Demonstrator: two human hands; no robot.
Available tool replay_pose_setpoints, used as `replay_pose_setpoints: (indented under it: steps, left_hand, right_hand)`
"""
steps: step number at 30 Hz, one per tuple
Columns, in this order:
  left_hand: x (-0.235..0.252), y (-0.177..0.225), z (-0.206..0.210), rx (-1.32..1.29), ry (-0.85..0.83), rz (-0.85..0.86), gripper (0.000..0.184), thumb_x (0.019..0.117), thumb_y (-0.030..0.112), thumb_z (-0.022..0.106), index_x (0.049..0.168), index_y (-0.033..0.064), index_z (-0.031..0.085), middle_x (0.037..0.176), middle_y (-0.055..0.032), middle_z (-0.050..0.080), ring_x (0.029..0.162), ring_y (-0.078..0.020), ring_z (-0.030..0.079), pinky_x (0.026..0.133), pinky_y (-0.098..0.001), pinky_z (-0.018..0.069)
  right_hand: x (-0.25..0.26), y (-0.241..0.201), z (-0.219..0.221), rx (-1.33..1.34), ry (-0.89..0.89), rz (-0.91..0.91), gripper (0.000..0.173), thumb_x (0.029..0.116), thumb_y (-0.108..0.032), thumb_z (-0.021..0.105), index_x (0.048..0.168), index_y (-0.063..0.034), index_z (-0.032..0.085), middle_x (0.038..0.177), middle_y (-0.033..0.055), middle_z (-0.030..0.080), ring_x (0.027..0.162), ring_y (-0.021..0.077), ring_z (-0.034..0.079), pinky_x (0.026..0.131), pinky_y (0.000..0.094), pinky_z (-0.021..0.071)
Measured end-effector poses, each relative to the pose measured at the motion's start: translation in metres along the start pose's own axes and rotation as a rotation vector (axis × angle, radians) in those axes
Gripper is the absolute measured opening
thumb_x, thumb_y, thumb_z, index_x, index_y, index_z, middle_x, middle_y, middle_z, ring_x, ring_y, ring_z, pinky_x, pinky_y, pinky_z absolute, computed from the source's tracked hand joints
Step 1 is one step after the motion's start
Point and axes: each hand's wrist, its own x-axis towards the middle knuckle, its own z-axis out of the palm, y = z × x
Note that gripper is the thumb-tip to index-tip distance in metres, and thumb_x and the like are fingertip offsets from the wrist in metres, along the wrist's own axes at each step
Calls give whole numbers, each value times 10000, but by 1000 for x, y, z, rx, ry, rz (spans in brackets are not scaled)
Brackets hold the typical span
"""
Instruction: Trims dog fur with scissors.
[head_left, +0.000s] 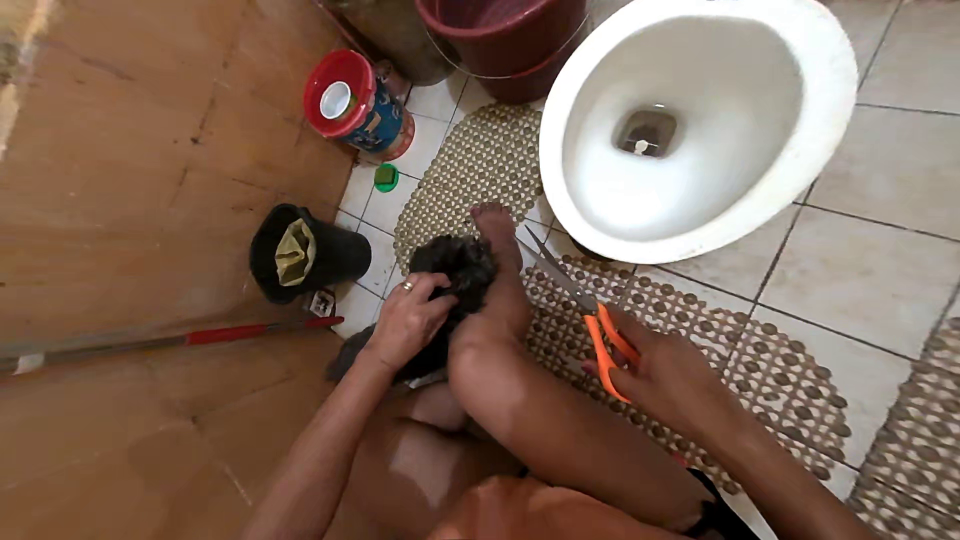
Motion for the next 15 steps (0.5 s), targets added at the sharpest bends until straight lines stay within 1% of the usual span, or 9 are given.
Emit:
replay_pose_setpoints:
  steps: [1,4,6,8,10,11,12,13,15]
  left_hand:
    - [-4,-1,-2,10,12,-8,170,962,194,626,943,123,779,1098,-132,724,1061,-314,689,894,-438,580]
    - [-10,4,0,17,111,-95,289,957,310,622,802,97,741,1042,-123,734,1003,-286,694,844,-405,575]
    - [-8,13,6,-1,191,-142,295,951,312,663,785,78,728,999,-125,735,952,-265,703,805,-375,580]
    - [1,24,11,-30,221,-153,247,941,310,692,889,74,745,994,-129,726,938,-254,703,802,-362,585]
    - [12,32,15,-27,145,-169,287,953,356,691,1061,103,775,1059,-134,717,987,-285,695,824,-413,585]
    - [16,33,17,-8,93,-179,283,955,351,692,1094,120,777,1098,-140,715,1017,-310,694,837,-446,588]
    - [19,31,20,15,65,-183,229,953,300,693,1070,123,780,1111,-142,715,1028,-327,697,841,-463,591]
    - [19,29,22,37,71,-180,161,944,221,683,1020,118,780,1101,-136,719,1020,-327,699,841,-454,594]
    - [14,23,24,52,113,-176,104,908,118,660,919,97,761,1071,-124,727,996,-310,704,829,-427,595]
  right_hand:
    - [0,1,0,-2,1,4,743,886,-392,764,1493,-46,513,879,143,723,740,339,687,702,583,551]
    - [-1,5,2,-11,27,-23,742,885,-425,752,1482,-48,526,858,133,718,722,334,682,683,576,550]
    - [-1,5,3,-14,34,-33,731,883,-426,745,1468,-41,536,856,141,717,718,341,682,676,577,547]
    - [-2,4,3,-18,31,-33,732,889,-427,741,1474,-41,529,862,143,719,725,338,685,684,574,548]
    - [-2,4,4,-28,29,-33,725,890,-430,738,1472,-50,530,869,134,723,730,331,691,687,569,555]
    - [-3,3,3,-27,19,-27,727,893,-431,738,1477,-53,526,872,132,721,736,330,689,691,568,554]
    - [-3,2,3,-29,9,-19,729,896,-436,740,1479,-55,524,879,130,724,744,330,692,697,567,557]
    - [-3,0,1,-30,-5,-7,729,898,-430,740,1484,-56,518,889,133,724,757,334,693,708,570,555]
    - [-5,-1,-3,-27,-22,14,746,900,-419,749,1501,-52,501,916,146,728,782,346,697,731,579,555]
